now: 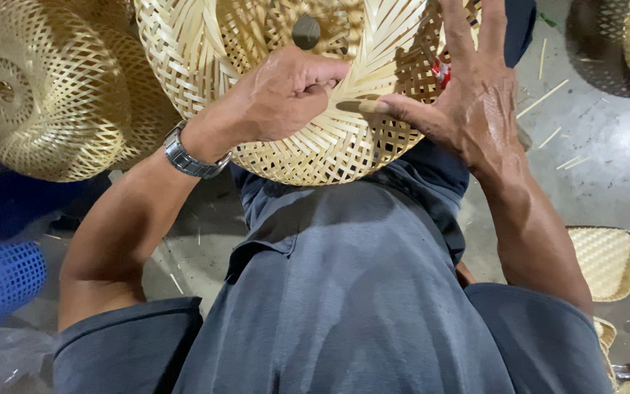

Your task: The person sits on the floor and uses a red utility knife to trim excess bamboo strands from the rim of a woven basket. They rotate the basket to access different sections, carefully cutting the protruding material to create a smooth edge.

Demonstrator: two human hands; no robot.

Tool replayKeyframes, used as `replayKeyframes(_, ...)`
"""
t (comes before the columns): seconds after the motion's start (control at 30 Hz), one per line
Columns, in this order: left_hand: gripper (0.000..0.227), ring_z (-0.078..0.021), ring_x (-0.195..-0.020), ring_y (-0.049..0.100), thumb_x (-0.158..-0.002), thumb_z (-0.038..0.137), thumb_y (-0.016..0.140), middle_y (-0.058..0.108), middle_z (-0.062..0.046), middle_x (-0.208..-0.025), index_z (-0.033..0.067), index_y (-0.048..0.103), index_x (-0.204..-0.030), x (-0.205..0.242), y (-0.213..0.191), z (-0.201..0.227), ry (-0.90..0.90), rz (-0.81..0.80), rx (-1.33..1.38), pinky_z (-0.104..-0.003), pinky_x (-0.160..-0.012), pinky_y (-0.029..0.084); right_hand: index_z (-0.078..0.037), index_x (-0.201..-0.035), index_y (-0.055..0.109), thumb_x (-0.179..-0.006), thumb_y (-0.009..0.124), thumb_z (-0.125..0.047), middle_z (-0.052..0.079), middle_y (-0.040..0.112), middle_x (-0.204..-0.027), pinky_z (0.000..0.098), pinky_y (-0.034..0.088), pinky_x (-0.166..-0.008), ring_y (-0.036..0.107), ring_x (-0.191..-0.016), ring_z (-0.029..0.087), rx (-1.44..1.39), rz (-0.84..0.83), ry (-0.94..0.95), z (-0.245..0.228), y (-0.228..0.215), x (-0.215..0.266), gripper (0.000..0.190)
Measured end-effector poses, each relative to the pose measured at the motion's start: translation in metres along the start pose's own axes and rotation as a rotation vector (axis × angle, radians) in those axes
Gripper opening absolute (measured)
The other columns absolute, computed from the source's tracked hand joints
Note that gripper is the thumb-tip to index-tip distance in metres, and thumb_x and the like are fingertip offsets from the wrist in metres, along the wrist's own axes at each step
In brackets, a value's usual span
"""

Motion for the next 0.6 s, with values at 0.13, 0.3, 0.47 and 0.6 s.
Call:
replayKeyframes(0.13,0.016,-0.0077,-0.051,0.034,-0.098,0.002,0.047,0.033,0.0,-0.059,0.0023,0.063,-0.096,0.001,-0.001,-0.003,0.012,-0.005,0.022,-0.03,-0.049,0.03,-0.019,-0.168,0.017,-0.082,0.092,-0.064,0.027,0.022,-0.162,0.0514,0.056,-0.11,0.05,-0.146,0.049,-0.034,-0.009,-0.003,-0.004,-0.003,-0.001,0.123)
replayKeyframes(0.3,0.023,-0.0056,-0.048,0.034,-0.091,0.003,0.046,0.035,0.003,-0.054,0.0058,0.066,-0.1,-0.002,-0.003,0.005,-0.035,0.001,0.057,-0.029,-0.045,0.029,-0.019,-0.169,0.015,-0.082,0.092,-0.067,0.027,0.022,-0.162,0.0513,0.057,-0.11,0.051,-0.141,0.048,-0.023,-0.006,0.0,-0.003,-0.001,-0.002,0.126)
replayKeyframes(0.47,0.016,-0.0079,-0.056,0.032,-0.098,0.002,0.047,0.029,0.0,-0.062,0.0004,0.047,-0.082,-0.001,-0.001,-0.001,0.03,0.028,-0.005,-0.032,-0.052,0.029,-0.02,-0.169,0.015,-0.08,0.09,-0.065,0.028,0.021,-0.162,0.0508,0.058,-0.106,0.054,-0.14,0.047,-0.012,0.019,-0.031,-0.003,-0.001,-0.001,0.125)
replayKeyframes(0.6,0.018,-0.0075,-0.052,0.032,-0.098,0.002,0.045,0.029,0.001,-0.058,0.002,0.047,-0.08,0.002,0.0,-0.007,0.005,0.012,0.02,-0.03,-0.049,0.029,-0.02,-0.168,0.023,-0.079,0.087,-0.066,0.029,0.018,-0.161,0.0474,0.061,-0.098,0.056,-0.137,0.046,0.069,0.061,-0.049,-0.009,-0.004,0.004,0.119)
Point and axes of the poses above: each hand's wrist, its own x-axis away from the middle knuckle, its own y-axis out of the palm, z = x × y, the point moved 5 cm from there along -x, towards the middle knuckle
